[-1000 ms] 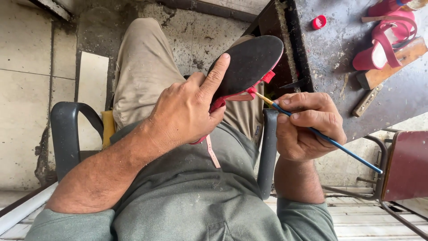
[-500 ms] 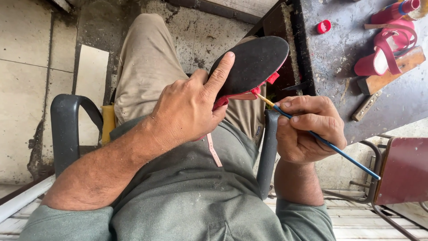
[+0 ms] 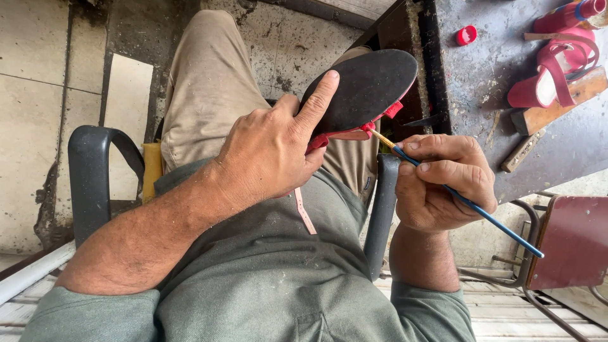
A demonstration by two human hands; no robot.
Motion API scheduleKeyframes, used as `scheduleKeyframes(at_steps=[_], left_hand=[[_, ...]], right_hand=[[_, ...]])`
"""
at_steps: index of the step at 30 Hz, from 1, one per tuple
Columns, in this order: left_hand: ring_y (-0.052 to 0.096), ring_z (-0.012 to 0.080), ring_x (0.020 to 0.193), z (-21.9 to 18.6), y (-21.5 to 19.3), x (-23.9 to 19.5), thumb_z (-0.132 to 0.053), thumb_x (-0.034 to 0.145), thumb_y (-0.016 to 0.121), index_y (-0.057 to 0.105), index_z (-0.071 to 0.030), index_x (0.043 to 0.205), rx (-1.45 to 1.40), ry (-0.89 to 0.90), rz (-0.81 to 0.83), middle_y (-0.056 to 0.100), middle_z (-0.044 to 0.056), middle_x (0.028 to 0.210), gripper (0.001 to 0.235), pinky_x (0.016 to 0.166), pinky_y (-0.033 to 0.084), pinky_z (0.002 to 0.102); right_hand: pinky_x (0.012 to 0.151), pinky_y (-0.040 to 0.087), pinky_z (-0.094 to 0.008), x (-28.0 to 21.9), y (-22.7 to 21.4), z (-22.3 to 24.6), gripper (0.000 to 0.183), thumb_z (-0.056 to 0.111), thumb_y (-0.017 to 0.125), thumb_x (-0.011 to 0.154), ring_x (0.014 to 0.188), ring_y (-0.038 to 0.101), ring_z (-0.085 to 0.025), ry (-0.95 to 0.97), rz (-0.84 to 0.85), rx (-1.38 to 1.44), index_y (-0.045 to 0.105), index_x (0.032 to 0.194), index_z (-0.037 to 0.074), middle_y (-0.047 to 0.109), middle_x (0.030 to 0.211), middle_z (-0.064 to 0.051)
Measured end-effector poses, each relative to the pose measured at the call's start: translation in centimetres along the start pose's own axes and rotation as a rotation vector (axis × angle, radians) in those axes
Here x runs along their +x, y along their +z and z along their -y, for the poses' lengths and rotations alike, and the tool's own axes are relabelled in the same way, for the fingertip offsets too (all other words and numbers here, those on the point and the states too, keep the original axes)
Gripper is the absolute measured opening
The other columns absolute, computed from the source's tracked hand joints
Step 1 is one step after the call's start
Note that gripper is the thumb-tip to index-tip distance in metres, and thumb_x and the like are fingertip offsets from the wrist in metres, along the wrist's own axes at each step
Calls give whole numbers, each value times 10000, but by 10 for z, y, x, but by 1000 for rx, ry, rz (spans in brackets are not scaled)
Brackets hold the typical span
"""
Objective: Applying red dye to the edges of a pink sandal using a small paintbrush at a workbench.
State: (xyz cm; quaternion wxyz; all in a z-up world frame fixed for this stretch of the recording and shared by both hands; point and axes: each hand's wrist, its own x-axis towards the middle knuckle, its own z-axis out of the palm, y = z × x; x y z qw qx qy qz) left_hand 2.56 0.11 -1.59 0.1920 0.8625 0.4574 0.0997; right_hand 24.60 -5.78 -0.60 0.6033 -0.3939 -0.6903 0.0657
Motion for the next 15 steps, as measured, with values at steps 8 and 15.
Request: scheduleKeyframes(at_steps=[8,15], left_hand=[[655,477,669,0,0,0,-396,891,662,190,-229,1656,-11,-16,29,577,141,1015,915,532,542,644],[648,443,628,2,1,-1,-367,891,668,212,-204,1654,-24,13,1,581,143,980,903,511,544,609]], right_hand=[[684,658,-399,-1,1,-2,177,38,709,917,737,670,-283,2,-27,-11,535,886,58,636,853,-226],[671,648,-383,-2,3,-2,183,48,721,909,726,674,-284,12,-60,-9,540,882,59,636,847,-231]])
